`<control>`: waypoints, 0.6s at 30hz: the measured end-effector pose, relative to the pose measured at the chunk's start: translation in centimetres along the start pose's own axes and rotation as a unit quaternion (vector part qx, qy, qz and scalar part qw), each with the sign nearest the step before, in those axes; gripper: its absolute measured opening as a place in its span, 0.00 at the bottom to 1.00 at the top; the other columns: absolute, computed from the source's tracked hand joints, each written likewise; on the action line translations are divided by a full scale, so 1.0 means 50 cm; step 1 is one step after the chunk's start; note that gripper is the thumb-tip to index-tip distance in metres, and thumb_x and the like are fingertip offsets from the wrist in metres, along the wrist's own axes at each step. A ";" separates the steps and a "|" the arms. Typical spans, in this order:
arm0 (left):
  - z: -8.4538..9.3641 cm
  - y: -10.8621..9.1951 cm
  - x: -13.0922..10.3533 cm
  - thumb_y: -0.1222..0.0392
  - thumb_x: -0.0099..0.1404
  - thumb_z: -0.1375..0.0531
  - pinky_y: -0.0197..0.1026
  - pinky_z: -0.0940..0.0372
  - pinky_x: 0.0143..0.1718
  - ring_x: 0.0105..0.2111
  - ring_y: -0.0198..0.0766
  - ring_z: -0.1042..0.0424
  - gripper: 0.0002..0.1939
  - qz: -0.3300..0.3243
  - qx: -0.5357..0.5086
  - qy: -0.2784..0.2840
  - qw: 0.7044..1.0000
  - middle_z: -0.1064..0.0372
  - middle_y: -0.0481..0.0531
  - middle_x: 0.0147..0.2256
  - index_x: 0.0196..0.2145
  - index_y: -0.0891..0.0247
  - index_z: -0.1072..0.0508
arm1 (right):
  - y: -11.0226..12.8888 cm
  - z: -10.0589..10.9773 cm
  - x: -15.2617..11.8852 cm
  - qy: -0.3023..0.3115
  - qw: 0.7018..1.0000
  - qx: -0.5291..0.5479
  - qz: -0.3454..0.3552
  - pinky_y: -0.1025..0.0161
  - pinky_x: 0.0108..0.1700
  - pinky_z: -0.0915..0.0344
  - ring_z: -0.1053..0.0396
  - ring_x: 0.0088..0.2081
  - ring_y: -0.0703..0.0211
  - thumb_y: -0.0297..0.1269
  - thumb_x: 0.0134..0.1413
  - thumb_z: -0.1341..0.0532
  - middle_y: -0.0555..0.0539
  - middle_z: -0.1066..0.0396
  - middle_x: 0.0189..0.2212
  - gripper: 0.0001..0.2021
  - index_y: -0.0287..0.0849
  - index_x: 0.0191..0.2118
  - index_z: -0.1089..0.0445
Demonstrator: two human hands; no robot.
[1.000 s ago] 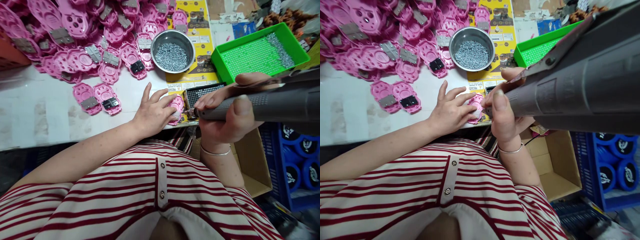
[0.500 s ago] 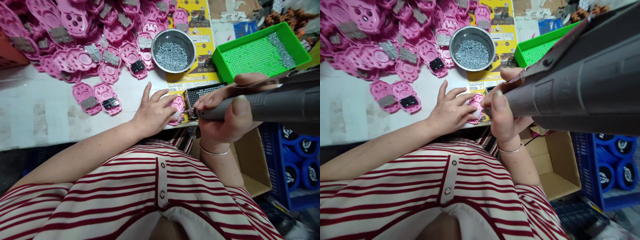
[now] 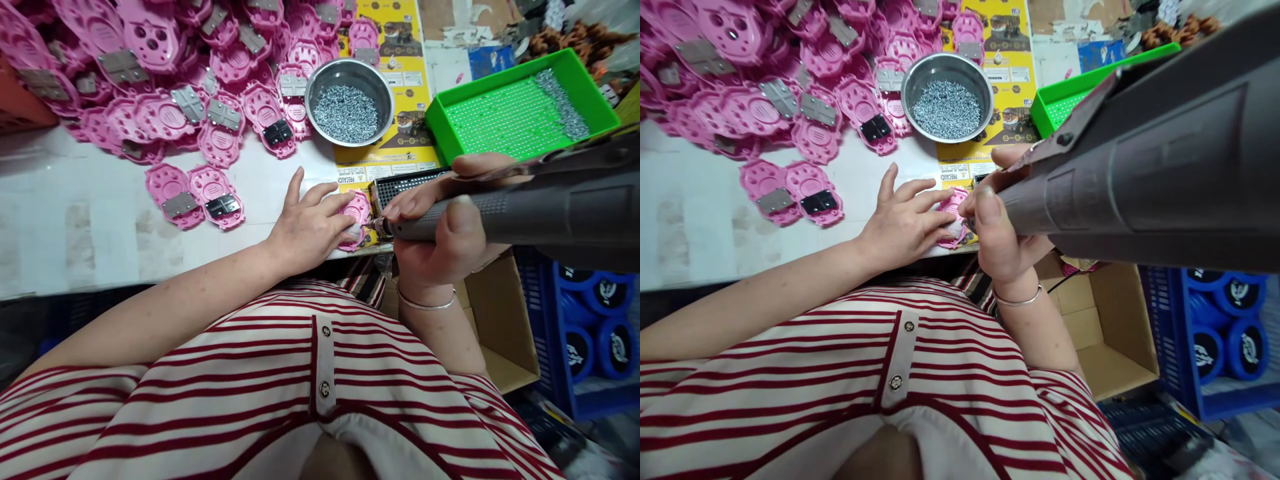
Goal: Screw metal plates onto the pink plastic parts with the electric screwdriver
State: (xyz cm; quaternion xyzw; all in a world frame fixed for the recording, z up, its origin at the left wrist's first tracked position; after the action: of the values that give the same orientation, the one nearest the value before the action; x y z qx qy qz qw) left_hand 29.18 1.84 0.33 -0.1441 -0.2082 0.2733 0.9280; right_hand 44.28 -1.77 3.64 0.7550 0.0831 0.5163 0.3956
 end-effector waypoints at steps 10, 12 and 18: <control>0.000 0.004 0.001 0.54 0.70 0.39 0.75 0.61 0.69 0.59 0.52 0.33 0.08 0.007 -0.013 0.014 1.000 0.26 0.49 0.55 0.43 0.50 0.19 | 0.004 -0.004 0.007 -0.009 1.000 -0.004 0.017 0.65 0.16 0.44 0.50 0.13 0.67 0.54 0.57 0.41 0.58 0.46 0.17 0.14 0.54 0.45 0.33; -0.002 0.004 0.000 0.54 0.70 0.38 0.76 0.62 0.68 0.58 0.52 0.33 0.08 0.004 -0.011 0.013 1.000 0.26 0.49 0.55 0.43 0.51 0.19 | 0.010 -0.006 0.010 -0.010 0.999 0.021 0.033 0.66 0.15 0.45 0.50 0.13 0.68 0.52 0.56 0.40 0.58 0.47 0.16 0.14 0.54 0.44 0.31; -0.003 0.004 0.000 0.54 0.70 0.38 0.77 0.57 0.67 0.58 0.52 0.32 0.08 -0.009 0.018 0.006 1.000 0.25 0.50 0.55 0.43 0.53 0.19 | 0.024 -0.007 0.007 -0.022 0.998 0.051 -0.021 0.63 0.20 0.38 0.45 0.16 0.66 0.46 0.55 0.38 0.56 0.41 0.19 0.10 0.53 0.42 0.28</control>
State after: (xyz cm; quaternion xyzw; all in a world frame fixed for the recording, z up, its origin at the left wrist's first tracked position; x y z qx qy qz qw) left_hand 29.14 2.00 0.14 -0.1272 -0.1987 0.2675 0.9342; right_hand 43.81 -2.23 4.76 0.7836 0.1159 0.4861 0.3692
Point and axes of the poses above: each hand's wrist, its own x-axis towards the middle knuckle, its own z-axis out of the back of the hand, y = z × x, the point moved 1 cm from there along x, towards the middle knuckle
